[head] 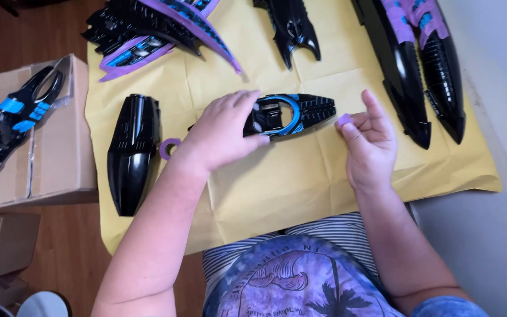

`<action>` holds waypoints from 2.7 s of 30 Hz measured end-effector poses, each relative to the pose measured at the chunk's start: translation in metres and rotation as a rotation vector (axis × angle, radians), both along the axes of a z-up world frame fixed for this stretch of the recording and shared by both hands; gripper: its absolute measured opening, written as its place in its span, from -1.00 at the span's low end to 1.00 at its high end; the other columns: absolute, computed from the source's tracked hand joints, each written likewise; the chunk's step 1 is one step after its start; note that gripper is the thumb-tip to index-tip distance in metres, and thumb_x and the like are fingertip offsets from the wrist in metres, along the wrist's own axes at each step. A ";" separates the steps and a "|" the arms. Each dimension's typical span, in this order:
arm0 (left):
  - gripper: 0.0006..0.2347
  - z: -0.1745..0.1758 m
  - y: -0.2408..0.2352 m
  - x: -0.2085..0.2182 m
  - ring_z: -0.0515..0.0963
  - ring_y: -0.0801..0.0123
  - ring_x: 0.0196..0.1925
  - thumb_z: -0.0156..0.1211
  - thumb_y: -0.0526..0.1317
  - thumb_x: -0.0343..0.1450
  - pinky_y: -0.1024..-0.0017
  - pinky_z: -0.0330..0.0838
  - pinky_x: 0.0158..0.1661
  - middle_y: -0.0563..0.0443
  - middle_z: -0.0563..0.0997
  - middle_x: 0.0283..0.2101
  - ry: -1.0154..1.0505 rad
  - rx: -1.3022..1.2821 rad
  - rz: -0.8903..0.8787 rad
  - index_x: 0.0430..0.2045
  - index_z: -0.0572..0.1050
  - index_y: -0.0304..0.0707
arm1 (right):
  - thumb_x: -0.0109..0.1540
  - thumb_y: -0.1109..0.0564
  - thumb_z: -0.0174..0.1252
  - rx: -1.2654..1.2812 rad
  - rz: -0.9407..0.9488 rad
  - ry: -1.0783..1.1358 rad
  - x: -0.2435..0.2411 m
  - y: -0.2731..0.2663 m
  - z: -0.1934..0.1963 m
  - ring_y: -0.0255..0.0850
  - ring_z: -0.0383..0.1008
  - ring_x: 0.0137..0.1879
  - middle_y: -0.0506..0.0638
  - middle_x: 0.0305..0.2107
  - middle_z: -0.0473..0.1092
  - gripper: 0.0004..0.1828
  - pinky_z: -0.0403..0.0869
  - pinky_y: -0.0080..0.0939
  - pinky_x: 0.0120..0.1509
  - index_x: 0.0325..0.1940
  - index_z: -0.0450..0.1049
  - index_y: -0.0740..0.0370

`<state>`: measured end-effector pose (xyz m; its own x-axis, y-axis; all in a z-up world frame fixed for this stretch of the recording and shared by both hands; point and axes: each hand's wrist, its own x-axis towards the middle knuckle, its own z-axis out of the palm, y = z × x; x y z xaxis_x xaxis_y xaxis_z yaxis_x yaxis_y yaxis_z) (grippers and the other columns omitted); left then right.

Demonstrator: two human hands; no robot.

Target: Applying small pieces of purple adhesive tape to a black and blue plastic prop part.

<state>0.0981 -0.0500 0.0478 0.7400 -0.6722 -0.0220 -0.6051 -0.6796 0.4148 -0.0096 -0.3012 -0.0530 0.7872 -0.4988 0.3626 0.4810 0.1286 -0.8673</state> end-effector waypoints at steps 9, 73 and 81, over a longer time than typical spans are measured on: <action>-0.26 -0.019 -0.010 -0.027 0.52 -0.01 -0.02 0.40 0.19 0.13 0.07 0.49 -0.08 -0.14 0.45 -0.14 -0.349 0.106 0.046 0.09 0.41 -0.36 | 0.33 0.48 0.07 0.099 0.115 -0.010 0.000 -0.003 0.001 0.01 0.57 0.06 0.27 -0.15 0.43 -0.88 0.59 -0.09 0.21 -0.08 0.41 0.44; -0.63 -0.020 -0.044 -0.075 0.39 0.29 -0.28 0.27 -0.12 0.20 0.41 0.31 -0.43 -0.07 0.43 -0.31 -0.691 0.246 0.316 -0.21 0.55 -0.37 | 0.20 0.54 0.26 -0.817 -0.125 0.176 -0.001 0.022 0.026 -0.22 0.43 -0.33 0.14 -0.49 0.44 -0.83 0.47 -0.22 -0.24 -0.25 0.62 0.40; -0.67 -0.018 -0.045 -0.075 0.38 0.26 -0.29 0.20 -0.22 0.25 0.41 0.29 -0.45 -0.14 0.42 -0.32 -0.641 0.277 0.276 -0.16 0.54 -0.41 | 0.19 0.54 0.28 -0.857 -0.136 0.151 0.000 0.021 0.025 -0.16 0.46 -0.33 0.16 -0.50 0.44 -0.83 0.49 -0.18 -0.24 -0.26 0.62 0.40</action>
<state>0.0236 -0.0947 0.0295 0.8055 -0.4933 0.3284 -0.4634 -0.8697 -0.1698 -0.0092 -0.2801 -0.0279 0.8109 -0.1952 0.5517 0.3171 -0.6458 -0.6945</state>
